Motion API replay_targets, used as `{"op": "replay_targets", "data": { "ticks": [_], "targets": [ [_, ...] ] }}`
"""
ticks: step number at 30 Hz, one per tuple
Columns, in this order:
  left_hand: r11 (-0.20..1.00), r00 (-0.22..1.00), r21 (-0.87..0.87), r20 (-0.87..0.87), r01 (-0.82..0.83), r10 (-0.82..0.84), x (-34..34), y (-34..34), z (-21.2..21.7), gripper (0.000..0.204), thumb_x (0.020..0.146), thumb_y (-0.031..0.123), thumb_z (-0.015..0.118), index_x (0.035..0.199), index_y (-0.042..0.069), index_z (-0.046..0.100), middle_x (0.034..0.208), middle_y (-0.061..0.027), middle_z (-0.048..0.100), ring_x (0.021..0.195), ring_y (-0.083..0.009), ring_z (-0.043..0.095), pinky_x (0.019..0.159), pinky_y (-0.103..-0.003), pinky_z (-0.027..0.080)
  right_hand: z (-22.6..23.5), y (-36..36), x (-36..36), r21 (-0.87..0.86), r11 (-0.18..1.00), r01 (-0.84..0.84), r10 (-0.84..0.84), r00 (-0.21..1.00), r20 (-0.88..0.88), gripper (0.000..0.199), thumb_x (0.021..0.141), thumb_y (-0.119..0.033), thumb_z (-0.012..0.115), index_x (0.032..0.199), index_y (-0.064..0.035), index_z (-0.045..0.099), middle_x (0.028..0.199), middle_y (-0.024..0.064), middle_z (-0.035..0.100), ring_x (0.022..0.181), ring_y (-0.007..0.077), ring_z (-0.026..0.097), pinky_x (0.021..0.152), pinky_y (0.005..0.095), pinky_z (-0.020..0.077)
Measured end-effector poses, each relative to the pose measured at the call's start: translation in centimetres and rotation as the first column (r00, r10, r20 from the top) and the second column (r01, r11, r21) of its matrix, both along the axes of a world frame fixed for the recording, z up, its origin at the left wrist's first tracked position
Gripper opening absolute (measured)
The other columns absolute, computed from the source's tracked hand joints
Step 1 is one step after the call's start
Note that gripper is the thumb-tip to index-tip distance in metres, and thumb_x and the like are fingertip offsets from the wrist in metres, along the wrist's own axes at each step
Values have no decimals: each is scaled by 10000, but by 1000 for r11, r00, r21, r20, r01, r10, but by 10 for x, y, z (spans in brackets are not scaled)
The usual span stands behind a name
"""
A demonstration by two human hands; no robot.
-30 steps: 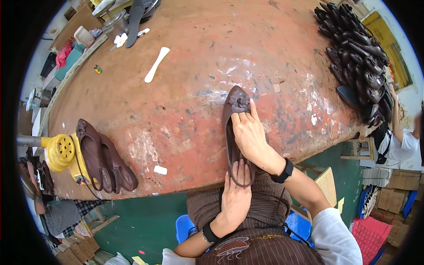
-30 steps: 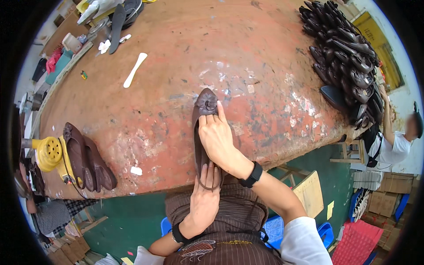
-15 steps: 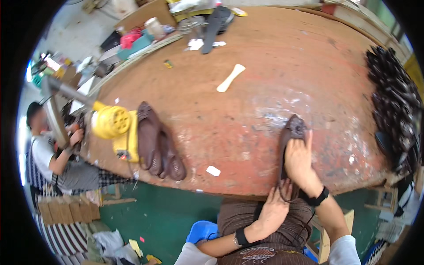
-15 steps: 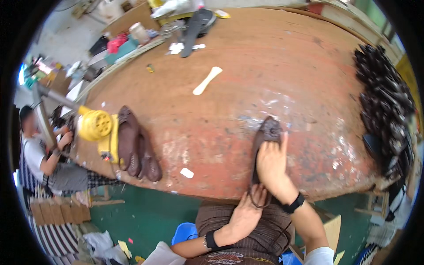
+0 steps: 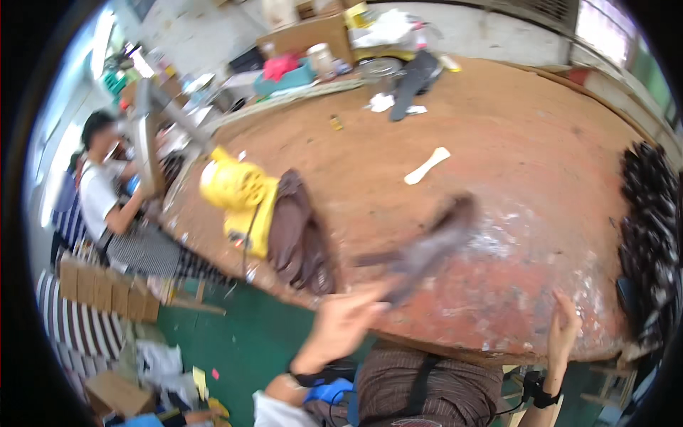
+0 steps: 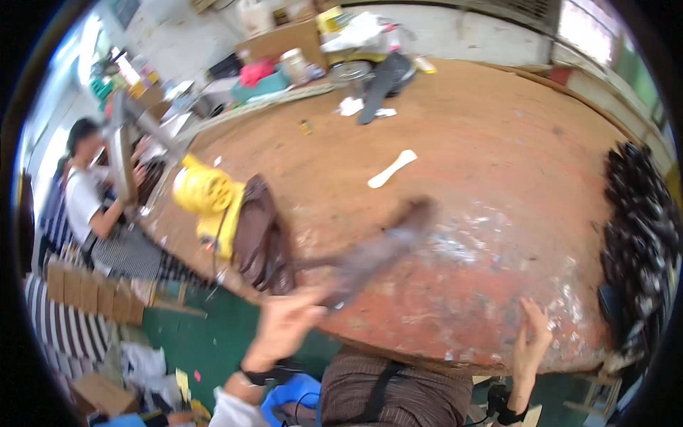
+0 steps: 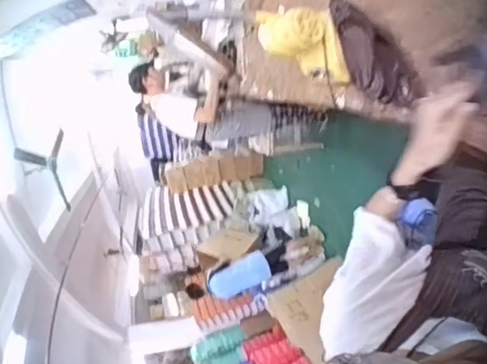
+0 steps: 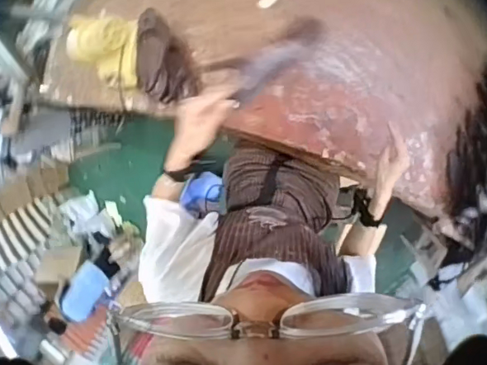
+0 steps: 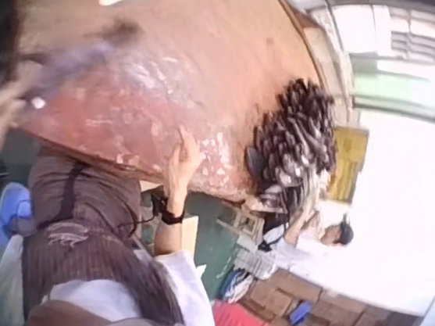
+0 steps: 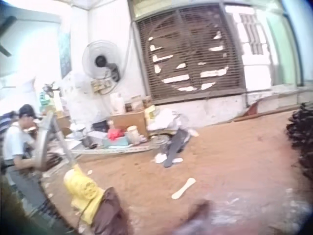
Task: The person assembles brown women's shoes by inserting insoles into the shoe uppers. They repeatedly pick up a shoe and an insole, press the insole into the shoe, and place the assembled shoe on a pile.
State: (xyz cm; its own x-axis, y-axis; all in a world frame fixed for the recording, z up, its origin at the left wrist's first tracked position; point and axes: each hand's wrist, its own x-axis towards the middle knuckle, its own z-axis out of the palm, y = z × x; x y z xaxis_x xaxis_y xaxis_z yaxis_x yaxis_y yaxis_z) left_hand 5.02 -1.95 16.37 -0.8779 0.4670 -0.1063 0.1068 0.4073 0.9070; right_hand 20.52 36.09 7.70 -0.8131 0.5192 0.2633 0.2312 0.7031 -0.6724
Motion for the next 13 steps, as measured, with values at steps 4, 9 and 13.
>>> {"op": "replay_targets", "data": {
  "ticks": [4,9,13],
  "targets": [
    [937,721,-177,-685,-302,103,-29,-59,20,343,962,190,596,1189,-48,693,1209,-209,692,1170,-357,628,1047,-434,449,-35,-5,12,388,921,27,-49,998,46,225,788,-20,582,971,-63,706,924,153,671,904,361,618,839,492,459],
    [633,571,-325,-789,-702,229,-48,-80,-47,382,953,284,626,1161,-29,697,1067,-232,710,1016,-399,657,906,-449,509,-18,-29,12,262,961,-90,97,995,-14,355,836,-48,595,1183,-90,656,1095,117,694,1116,319,625,1069,599,386],
    [691,571,-367,-817,-623,80,-20,16,-54,338,917,293,613,1119,53,739,1066,-219,719,979,-424,668,856,-477,523,103,-45,62,-97,947,-306,256,903,-345,482,909,-46,571,1380,-139,541,1264,174,648,1266,291,575,1152,601,302]
  ]
}}
